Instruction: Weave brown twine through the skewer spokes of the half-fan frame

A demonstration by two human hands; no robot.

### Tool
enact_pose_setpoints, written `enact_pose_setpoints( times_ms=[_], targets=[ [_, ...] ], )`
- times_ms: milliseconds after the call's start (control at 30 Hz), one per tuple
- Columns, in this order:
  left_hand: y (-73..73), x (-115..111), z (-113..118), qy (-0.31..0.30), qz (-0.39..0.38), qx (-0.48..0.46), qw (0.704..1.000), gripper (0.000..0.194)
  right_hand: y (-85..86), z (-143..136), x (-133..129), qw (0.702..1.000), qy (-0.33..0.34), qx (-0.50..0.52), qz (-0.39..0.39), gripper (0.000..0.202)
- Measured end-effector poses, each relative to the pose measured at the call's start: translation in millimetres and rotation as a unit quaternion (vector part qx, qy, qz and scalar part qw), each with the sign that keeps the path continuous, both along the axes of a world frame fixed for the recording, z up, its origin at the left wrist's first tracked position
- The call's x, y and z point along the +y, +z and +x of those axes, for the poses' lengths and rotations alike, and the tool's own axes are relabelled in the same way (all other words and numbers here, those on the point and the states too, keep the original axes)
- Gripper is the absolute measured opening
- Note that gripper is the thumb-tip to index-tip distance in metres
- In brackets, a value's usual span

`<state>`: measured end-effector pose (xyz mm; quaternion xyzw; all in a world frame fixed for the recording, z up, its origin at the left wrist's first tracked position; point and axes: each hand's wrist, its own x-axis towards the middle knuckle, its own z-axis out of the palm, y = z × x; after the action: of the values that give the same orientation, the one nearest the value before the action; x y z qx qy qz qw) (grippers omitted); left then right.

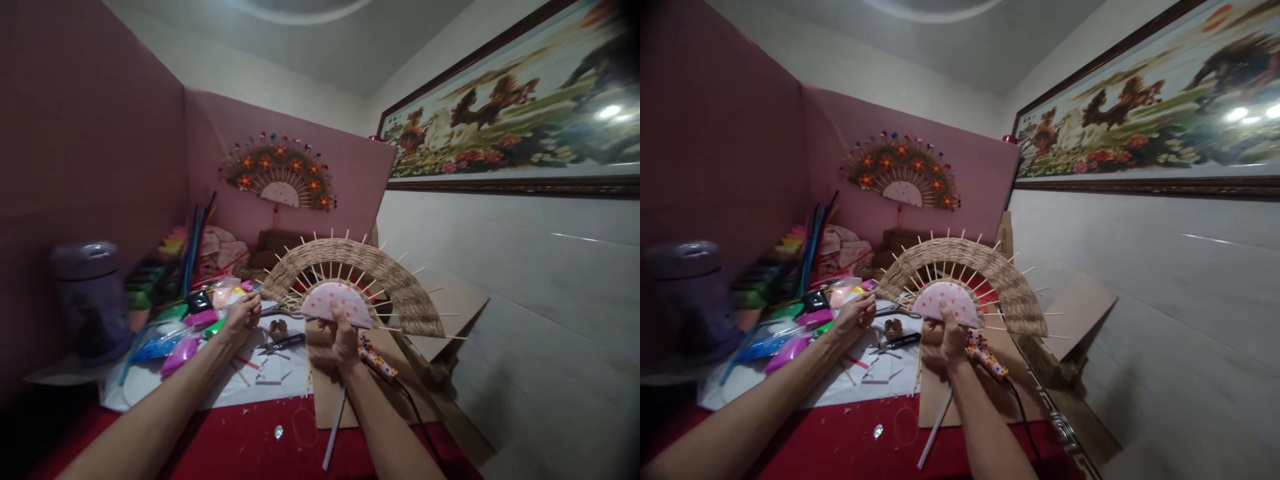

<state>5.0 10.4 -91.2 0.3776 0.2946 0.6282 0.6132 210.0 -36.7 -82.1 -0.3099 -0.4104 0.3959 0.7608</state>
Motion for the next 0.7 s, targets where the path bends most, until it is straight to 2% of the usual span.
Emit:
enact_pose_setpoints(
  times_ms=[100,233,533,700],
  targets=[
    [0.9,-0.3,1.2,0.007,0.016,0.001,1.0,0.024,3.5,2.5,1.3,0.996,0.043,0.075,-0.038,0.029],
    [2.7,0.3,2.8,0.015,0.033,0.004,0.999,0.028,5.9,7.9,3.6,0.99,0.056,0.119,-0.054,0.029],
    [11.5,-3.7,4.0,0.033,0.045,0.011,0.998,0.033,1.1,12.6,9.5,0.984,0.045,0.143,-0.094,0.03],
    [13.4,-4.1,3.6,0.03,0.045,0.011,0.998,0.032,1.8,10.3,8.3,0.985,0.048,0.137,-0.088,0.031]
  ],
)
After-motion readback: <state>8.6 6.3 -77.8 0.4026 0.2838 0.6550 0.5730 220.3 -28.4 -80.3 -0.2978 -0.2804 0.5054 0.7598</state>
